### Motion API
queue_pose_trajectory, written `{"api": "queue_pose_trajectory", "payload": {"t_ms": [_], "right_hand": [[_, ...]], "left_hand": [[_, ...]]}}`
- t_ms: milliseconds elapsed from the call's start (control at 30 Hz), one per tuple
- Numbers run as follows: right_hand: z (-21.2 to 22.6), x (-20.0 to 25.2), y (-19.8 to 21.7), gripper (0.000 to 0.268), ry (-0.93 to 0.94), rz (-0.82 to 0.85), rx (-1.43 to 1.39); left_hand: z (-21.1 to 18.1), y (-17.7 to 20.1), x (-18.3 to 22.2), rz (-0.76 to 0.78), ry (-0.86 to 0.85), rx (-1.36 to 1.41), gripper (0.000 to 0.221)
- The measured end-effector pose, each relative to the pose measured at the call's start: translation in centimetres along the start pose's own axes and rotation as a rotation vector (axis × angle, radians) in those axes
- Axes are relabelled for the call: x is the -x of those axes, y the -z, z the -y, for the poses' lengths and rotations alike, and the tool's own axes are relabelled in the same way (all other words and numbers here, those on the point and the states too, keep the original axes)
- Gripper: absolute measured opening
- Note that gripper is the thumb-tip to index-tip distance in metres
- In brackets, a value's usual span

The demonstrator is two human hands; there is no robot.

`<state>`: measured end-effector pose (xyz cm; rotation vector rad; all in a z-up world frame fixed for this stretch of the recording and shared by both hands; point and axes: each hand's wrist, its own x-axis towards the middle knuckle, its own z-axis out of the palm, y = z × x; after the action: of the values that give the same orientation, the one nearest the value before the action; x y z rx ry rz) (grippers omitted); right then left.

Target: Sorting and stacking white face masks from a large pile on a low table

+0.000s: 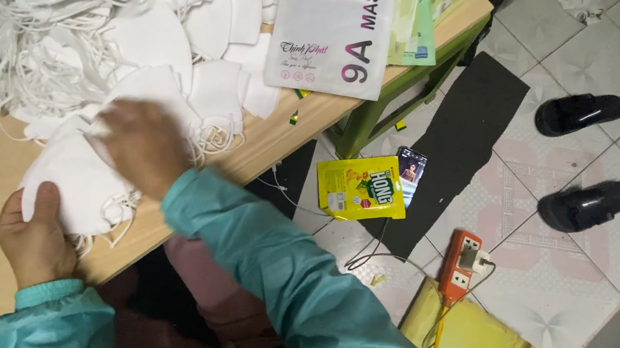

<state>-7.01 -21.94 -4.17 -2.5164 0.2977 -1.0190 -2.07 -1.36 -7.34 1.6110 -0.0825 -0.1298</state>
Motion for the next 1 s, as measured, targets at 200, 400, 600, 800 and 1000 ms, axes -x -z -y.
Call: {"api": "queue_pose_trajectory", "payload": {"t_ms": [200,400,600,800,1000], "right_hand": [[-5.2,0.5,-1.0,0.068,-0.217,0.157,0.082],[-5.8,-1.7,1.5,0.083,-0.325,0.342,0.050],[-6.7,-2.1,0.4,0.074,-0.400,0.351,0.059],[-8.2,-0.8,0.3,0.011,-0.166,0.073,0.025],[-7.0,-0.2,1.3,0.021,-0.422,-0.227,-0.665]], "left_hand": [[1.1,0.3,-0.2,-0.012,-0.029,0.039,0.015],[0.8,-1.1,0.3,-0.230,0.003,-0.001,0.006],[-0.7,-1.8,1.5,-0.229,-0.106,-0.076,0.006],[0.4,-1.4,1.0,-0.190,-0.307,-0.190,0.009],[-1.9,-2.3,2.0,-0.157,-0.387,-0.166,0.003]]}}
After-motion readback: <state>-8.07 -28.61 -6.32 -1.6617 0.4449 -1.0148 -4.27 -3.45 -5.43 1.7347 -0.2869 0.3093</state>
